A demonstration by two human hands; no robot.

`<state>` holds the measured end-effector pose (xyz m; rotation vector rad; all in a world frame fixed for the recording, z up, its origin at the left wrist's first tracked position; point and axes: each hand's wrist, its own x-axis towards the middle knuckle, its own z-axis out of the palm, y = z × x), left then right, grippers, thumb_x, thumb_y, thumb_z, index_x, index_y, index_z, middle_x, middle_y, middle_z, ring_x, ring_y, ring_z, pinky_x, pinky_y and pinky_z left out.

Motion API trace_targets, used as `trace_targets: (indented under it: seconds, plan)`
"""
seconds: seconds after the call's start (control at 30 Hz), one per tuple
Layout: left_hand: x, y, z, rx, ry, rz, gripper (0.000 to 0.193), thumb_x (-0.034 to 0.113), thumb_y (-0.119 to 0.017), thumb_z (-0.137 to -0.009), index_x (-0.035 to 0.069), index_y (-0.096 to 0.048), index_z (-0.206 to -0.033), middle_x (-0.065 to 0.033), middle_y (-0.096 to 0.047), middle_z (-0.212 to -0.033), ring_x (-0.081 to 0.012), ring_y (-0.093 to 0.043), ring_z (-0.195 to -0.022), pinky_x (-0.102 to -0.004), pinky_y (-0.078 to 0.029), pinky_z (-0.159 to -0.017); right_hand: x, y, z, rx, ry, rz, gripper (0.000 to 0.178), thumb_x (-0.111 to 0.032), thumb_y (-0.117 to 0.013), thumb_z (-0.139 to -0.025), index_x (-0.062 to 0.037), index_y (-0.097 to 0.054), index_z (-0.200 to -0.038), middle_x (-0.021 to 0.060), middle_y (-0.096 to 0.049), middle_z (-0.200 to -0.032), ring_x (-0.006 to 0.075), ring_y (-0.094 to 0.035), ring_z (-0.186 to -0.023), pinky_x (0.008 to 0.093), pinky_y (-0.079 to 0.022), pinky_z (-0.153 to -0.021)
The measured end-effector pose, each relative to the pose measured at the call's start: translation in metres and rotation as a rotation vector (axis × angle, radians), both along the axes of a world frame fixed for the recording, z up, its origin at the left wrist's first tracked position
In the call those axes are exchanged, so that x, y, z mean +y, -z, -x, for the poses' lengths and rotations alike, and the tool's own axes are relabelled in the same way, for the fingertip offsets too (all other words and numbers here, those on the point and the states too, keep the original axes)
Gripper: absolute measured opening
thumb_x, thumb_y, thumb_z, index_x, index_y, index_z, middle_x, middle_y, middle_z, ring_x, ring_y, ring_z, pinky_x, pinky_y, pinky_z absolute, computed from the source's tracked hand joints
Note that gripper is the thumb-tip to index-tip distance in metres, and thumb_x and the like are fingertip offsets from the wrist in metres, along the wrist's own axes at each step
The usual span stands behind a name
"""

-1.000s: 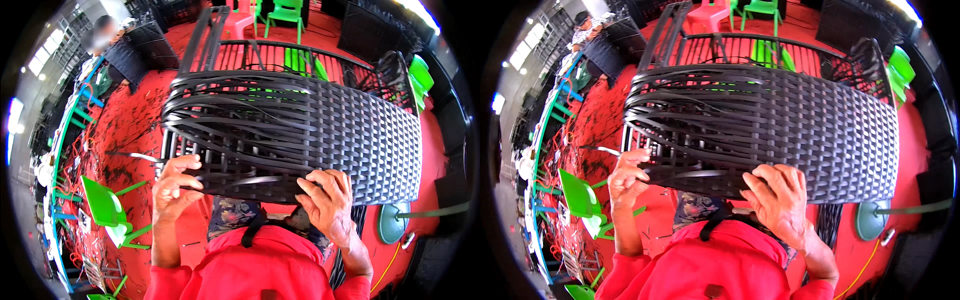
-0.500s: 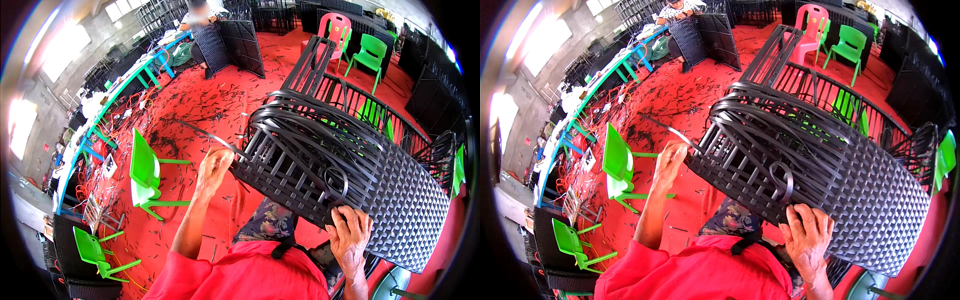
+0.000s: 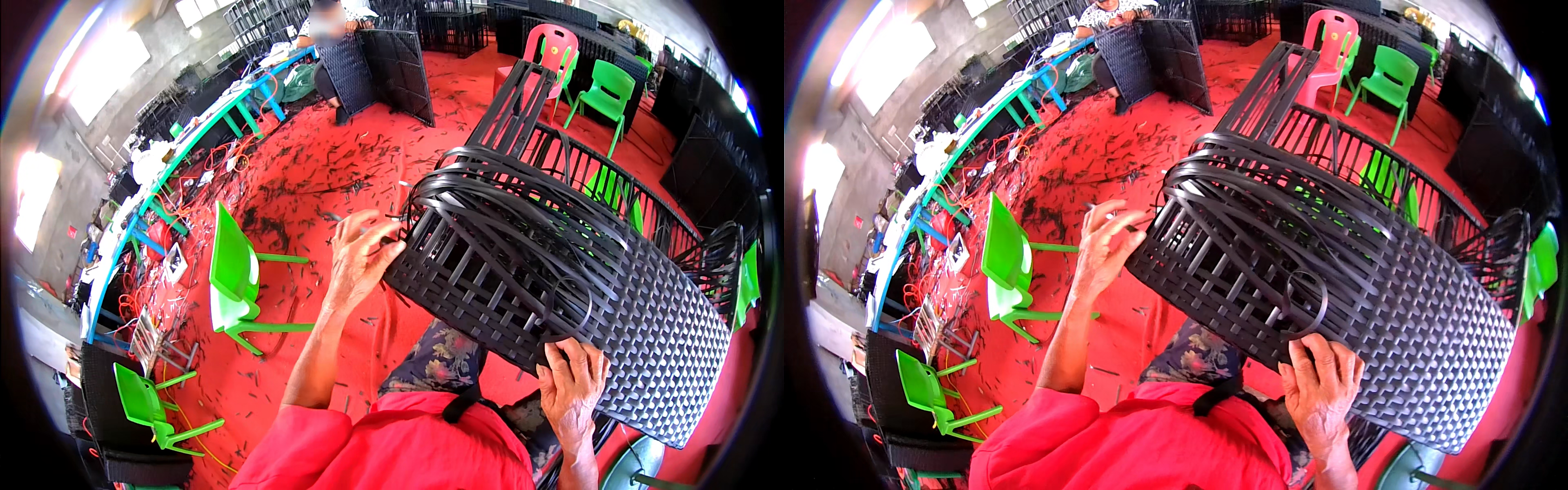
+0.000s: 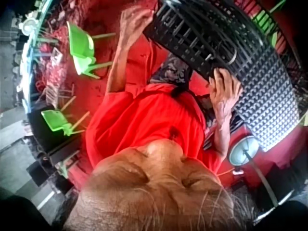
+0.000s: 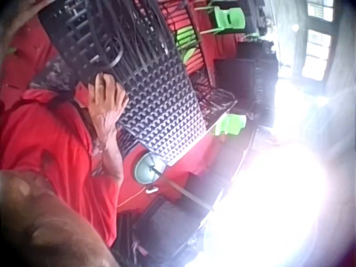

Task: The person weaves synthetic wicker strips into a chair frame by hand, threading the strips over and under the structural lattice and tucking the ends into the weave.

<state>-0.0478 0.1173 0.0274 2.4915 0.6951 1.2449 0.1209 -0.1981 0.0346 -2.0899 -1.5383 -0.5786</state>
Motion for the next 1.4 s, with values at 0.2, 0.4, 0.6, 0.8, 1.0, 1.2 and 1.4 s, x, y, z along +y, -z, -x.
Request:
trace_targets:
  seconds: [0.2, 0.4, 0.6, 0.8, 1.0, 1.2, 1.4]
  plan:
    - [0.006, -0.039, -0.002, 0.114, 0.238, -0.072, 0.020, 0.018, -0.079, -0.074, 0.009, -0.061, -0.075, -0.0021, -0.060, -0.080, -0.0213, -0.058, -0.086, -0.0415, -0.035, -0.094, 0.000, -0.002, 0.000, -0.018, 0.027, 0.020, 0.031, -0.019, -0.074, -0.070, -0.0087, -0.069, -0.099, 0.0016, -0.060, -0.108, 0.0240, -0.054, -0.096, 0.0390, -0.042, -0.082]
    - [0.026, -0.016, 0.000, 0.065, 0.060, -0.006, 0.043, 0.019, -0.075, -0.082, 0.003, -0.044, -0.059, -0.0080, -0.038, -0.054, -0.0183, -0.037, -0.049, -0.0352, -0.032, -0.048, 0.004, -0.001, -0.003, 0.008, 0.014, -0.022, 0.029, -0.020, -0.075, -0.070, -0.0103, -0.070, -0.097, -0.0003, -0.061, -0.110, 0.0205, -0.055, -0.094, 0.0357, -0.041, -0.081]
    - [0.179, 0.005, 0.166, 0.051, -0.590, -0.103, 0.030, 0.031, -0.065, -0.091, 0.006, -0.069, -0.076, -0.0075, -0.055, -0.060, -0.0146, -0.048, -0.053, -0.0340, -0.039, -0.052, 0.000, -0.001, -0.004, 0.039, 0.004, -0.015, 0.036, -0.023, -0.074, -0.072, -0.0105, -0.070, -0.106, 0.0003, -0.060, -0.111, 0.0194, -0.055, -0.094, 0.0348, -0.040, -0.081]
    - [0.170, 0.043, 0.162, 0.308, -0.683, -0.067, 0.034, 0.035, -0.064, -0.090, 0.005, -0.065, -0.073, -0.0090, -0.058, -0.065, -0.0222, -0.049, -0.055, -0.0365, -0.041, -0.056, 0.003, -0.005, -0.004, 0.058, 0.014, 0.011, 0.039, -0.023, -0.074, -0.073, -0.0103, -0.069, -0.110, -0.0001, -0.058, -0.111, 0.0190, -0.053, -0.093, 0.0357, -0.039, -0.080]
    - [0.087, 0.035, 0.089, 0.141, -0.324, -0.318, 0.013, 0.018, -0.067, -0.087, 0.006, -0.066, -0.091, -0.0088, -0.065, -0.095, -0.0270, -0.059, -0.092, -0.0406, -0.043, -0.082, 0.005, -0.006, 0.005, 0.038, 0.041, 0.052, 0.042, -0.024, -0.075, -0.071, -0.0104, -0.069, -0.110, -0.0002, -0.057, -0.112, 0.0198, -0.052, -0.095, 0.0371, -0.038, -0.082]
    - [-0.070, -0.013, -0.016, 0.000, 0.378, -0.351, 0.018, 0.007, -0.074, -0.074, 0.006, -0.070, -0.092, -0.0069, -0.065, -0.093, -0.0258, -0.061, -0.086, -0.0389, -0.046, -0.078, -0.006, 0.009, 0.018, 0.051, 0.017, 0.027, 0.044, -0.023, -0.077, -0.068, -0.0070, -0.069, -0.107, 0.0025, -0.058, -0.118, 0.0243, -0.052, -0.111, 0.0432, -0.042, -0.093]
    - [-0.116, -0.017, -0.055, 0.104, 0.660, -0.283, 0.040, 0.015, -0.080, -0.066, 0.009, -0.070, -0.105, -0.0044, -0.061, -0.104, -0.0242, -0.059, -0.090, -0.0363, -0.046, -0.078, -0.028, 0.022, 0.035, 0.071, 0.020, 0.087, 0.040, -0.022, -0.077, -0.071, -0.0111, -0.070, -0.109, 0.0026, -0.060, -0.127, 0.0236, -0.050, -0.125, 0.0505, -0.031, -0.109]
